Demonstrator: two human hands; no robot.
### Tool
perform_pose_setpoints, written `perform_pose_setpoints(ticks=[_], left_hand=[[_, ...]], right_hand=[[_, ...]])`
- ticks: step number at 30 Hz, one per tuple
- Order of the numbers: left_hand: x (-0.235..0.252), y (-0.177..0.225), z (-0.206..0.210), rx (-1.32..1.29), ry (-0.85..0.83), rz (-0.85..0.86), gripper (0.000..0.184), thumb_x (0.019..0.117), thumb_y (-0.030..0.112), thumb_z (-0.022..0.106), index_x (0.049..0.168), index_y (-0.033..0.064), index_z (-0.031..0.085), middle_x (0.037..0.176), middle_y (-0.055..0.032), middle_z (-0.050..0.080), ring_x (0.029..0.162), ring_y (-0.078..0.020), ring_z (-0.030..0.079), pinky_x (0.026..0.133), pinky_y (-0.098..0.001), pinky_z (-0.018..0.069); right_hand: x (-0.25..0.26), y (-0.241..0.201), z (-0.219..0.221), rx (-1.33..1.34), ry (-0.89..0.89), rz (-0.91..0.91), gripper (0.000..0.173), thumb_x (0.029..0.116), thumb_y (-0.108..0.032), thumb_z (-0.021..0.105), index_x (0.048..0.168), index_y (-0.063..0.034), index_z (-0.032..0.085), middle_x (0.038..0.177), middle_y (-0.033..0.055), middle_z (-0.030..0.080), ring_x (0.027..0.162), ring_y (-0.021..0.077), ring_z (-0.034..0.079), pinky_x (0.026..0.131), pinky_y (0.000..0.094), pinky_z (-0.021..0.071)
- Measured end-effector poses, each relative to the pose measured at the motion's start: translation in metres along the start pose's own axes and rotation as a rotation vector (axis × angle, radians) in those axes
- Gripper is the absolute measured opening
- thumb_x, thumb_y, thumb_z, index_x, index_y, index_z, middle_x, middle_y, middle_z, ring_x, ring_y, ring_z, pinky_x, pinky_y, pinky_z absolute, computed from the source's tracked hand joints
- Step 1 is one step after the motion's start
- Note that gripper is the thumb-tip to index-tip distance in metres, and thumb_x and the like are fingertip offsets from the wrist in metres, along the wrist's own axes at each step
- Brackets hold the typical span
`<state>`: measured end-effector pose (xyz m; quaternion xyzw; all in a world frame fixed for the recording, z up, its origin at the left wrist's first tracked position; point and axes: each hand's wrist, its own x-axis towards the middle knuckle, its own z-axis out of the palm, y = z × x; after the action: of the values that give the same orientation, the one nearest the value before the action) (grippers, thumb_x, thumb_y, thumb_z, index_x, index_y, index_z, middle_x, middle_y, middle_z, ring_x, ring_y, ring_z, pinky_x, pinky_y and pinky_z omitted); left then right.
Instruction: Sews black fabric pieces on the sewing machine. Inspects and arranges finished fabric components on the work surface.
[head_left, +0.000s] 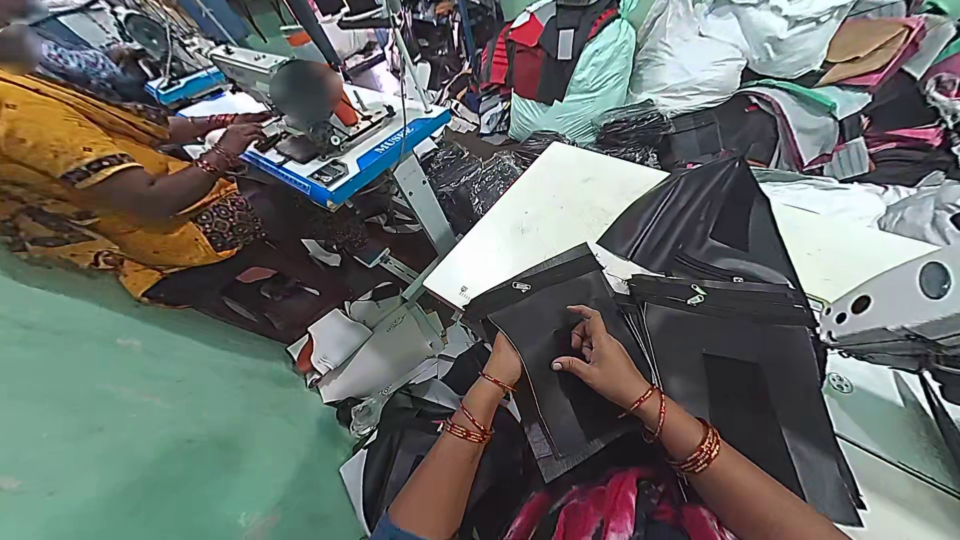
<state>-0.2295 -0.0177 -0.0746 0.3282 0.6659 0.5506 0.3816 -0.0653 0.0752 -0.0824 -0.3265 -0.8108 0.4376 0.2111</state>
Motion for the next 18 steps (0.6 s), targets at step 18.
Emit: perform_pose_setpoints(ticks=[18], left_hand=[[0.001, -0.012, 0.004, -0.012, -0.005, 0.174, 0.058, 0.0843, -0.004, 0.067, 0.131, -0.0243, 0.040, 0.117, -0.0171, 0.063, 0.106, 0.0038, 0.059, 0.098, -0.0126, 0.0453]], right_hand=[[0.000, -0.004, 0.000, -0.066, -0.011, 0.007, 0.085, 0.0840, -0.041, 0.079, 0.150, -0.0012, 0.043, 0.088, 0.0028, 0.061, 0.069, 0.0164, 0.054, 0.064, 0.0377, 0.0484]])
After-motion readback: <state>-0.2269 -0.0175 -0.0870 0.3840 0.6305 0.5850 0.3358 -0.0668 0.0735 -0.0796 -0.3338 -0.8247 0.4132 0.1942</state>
